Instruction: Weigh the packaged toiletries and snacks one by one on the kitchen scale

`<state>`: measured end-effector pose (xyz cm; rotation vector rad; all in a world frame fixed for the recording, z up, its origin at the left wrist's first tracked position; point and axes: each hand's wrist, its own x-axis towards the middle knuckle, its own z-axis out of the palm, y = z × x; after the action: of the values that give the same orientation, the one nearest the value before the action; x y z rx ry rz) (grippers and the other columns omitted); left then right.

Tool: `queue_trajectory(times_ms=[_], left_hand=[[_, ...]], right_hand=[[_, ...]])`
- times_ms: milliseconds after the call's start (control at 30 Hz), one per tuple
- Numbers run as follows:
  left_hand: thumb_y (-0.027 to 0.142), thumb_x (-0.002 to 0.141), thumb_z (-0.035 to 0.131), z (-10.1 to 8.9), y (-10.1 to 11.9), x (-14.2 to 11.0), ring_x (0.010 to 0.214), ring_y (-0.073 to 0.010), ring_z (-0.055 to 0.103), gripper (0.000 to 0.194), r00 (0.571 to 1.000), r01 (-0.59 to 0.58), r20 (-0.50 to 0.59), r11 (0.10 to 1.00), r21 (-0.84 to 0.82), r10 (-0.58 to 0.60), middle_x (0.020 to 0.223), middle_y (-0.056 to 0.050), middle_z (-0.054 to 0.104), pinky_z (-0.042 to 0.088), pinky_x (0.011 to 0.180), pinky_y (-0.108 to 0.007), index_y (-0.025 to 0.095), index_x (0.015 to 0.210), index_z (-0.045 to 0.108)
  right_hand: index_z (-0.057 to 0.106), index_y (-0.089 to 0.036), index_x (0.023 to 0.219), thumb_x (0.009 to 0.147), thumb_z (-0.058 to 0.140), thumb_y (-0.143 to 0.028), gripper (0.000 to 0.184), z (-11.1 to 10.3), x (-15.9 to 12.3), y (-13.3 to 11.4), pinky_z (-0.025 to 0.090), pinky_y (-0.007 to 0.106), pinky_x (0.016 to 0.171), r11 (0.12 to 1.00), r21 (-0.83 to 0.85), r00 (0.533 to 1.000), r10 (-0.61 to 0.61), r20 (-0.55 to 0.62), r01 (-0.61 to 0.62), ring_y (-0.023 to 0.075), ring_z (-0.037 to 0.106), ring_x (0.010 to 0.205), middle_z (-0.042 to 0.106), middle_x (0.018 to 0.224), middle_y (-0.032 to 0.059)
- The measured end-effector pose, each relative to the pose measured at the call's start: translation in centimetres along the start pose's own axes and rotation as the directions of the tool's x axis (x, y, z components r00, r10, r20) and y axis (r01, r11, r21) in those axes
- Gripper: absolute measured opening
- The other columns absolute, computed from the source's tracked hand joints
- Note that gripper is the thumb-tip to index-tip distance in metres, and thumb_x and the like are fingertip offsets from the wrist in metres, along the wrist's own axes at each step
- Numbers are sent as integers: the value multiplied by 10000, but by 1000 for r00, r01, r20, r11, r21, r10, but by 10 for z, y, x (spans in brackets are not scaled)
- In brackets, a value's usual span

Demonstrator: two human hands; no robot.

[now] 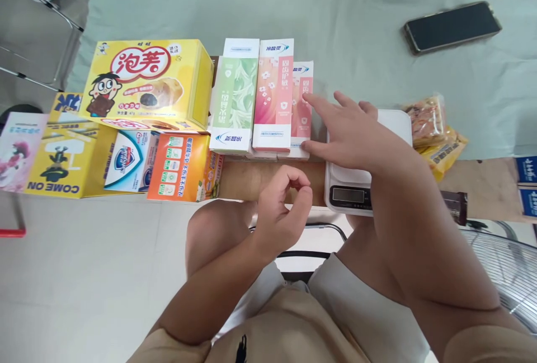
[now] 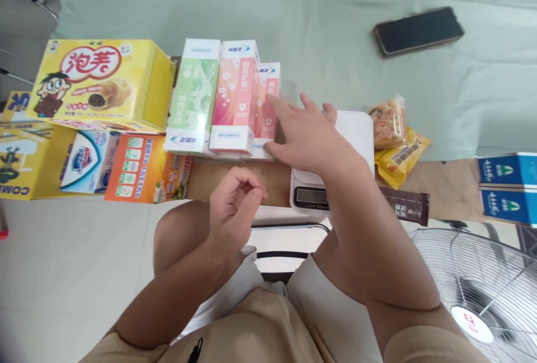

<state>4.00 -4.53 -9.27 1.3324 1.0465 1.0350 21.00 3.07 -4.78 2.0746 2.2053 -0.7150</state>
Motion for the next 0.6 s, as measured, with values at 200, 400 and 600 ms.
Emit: queue_trajectory(times_ms=[200, 400, 600], left_hand=[[187, 894, 586, 6, 4, 2, 607, -119, 500, 121, 997, 39, 63, 999, 0, -39, 697, 19, 588, 422, 596, -285, 228, 784, 554], [168, 916, 578, 19, 3, 7, 578, -105, 512, 137, 996, -17, 84, 1000, -17, 19, 677, 27, 576, 377, 518, -245, 219, 791, 559], [186, 950, 585, 45, 2, 14, 657, -136, 539, 118, 982, -159, 124, 980, 120, 144, 731, 13, 591, 439, 623, -280, 224, 839, 594]], right_hand=[[282, -286, 1695, 923, 524, -490, 834, -2, -4, 3, 221, 842, 1216, 999, 26, 999, -34, -19, 34, 510, 249, 1638, 578, 1602, 137], [427, -276, 1634, 965, 434, -476, 699, -21, -33, 17, 340, 728, 1228, 999, 36, 988, -13, -153, 19, 451, 437, 1554, 507, 1665, 115], [521, -283, 1557, 964, 450, -432, 616, -43, -76, 42, 548, 556, 1054, 994, 92, 976, -40, -212, 61, 389, 633, 1340, 699, 1444, 98]])
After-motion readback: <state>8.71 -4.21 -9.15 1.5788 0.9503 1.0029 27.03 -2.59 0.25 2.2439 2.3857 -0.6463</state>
